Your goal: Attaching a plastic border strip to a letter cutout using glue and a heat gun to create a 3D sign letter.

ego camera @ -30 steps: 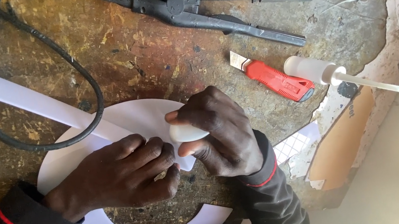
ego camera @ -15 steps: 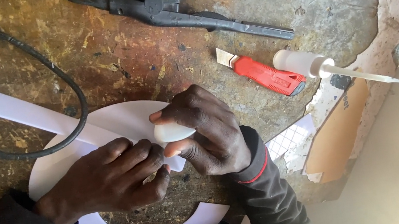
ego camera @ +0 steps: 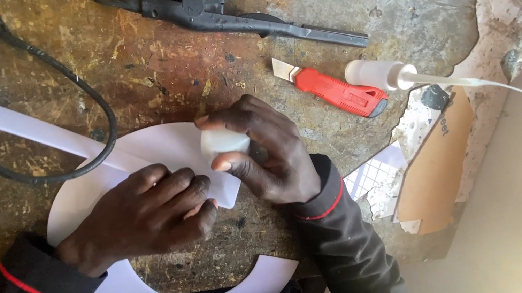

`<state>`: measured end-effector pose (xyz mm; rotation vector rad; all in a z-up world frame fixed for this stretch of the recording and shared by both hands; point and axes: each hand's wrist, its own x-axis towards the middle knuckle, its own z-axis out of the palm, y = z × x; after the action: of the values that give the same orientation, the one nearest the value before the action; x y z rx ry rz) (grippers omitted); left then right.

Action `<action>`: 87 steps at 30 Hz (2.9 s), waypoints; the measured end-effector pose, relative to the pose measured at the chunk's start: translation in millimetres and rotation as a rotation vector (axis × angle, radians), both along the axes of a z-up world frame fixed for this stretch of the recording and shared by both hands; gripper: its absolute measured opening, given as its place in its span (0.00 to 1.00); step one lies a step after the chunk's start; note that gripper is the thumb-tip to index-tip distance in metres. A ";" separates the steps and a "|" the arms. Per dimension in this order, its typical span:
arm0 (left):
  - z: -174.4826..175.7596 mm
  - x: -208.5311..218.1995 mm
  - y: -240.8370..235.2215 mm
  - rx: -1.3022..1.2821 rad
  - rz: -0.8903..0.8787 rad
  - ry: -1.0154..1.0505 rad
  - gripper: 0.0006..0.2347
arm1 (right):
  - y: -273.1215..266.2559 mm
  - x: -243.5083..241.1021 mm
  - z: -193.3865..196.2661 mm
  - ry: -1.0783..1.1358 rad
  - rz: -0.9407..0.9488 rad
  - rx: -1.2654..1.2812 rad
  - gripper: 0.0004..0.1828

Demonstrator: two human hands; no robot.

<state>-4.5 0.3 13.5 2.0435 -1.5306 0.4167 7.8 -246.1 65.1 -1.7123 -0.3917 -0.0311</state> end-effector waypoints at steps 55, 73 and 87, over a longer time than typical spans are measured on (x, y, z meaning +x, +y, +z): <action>2.3 2.2 -7.8 -0.011 0.078 -0.054 0.16 | -216.4 -127.7 -54.6 -0.058 -1.093 -0.447 0.43; 5.3 1.1 -9.4 -0.026 0.069 -0.015 0.18 | -148.2 -119.5 -42.5 -0.533 -1.113 -0.555 0.14; -9.4 4.5 -6.7 -0.017 0.074 -0.067 0.15 | -44.3 -80.1 9.0 -0.438 -0.482 -0.347 0.11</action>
<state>0.0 -6.4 4.0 2.0970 -1.4878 0.5299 -72.3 -290.4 74.1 -2.1110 -0.3057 -0.7352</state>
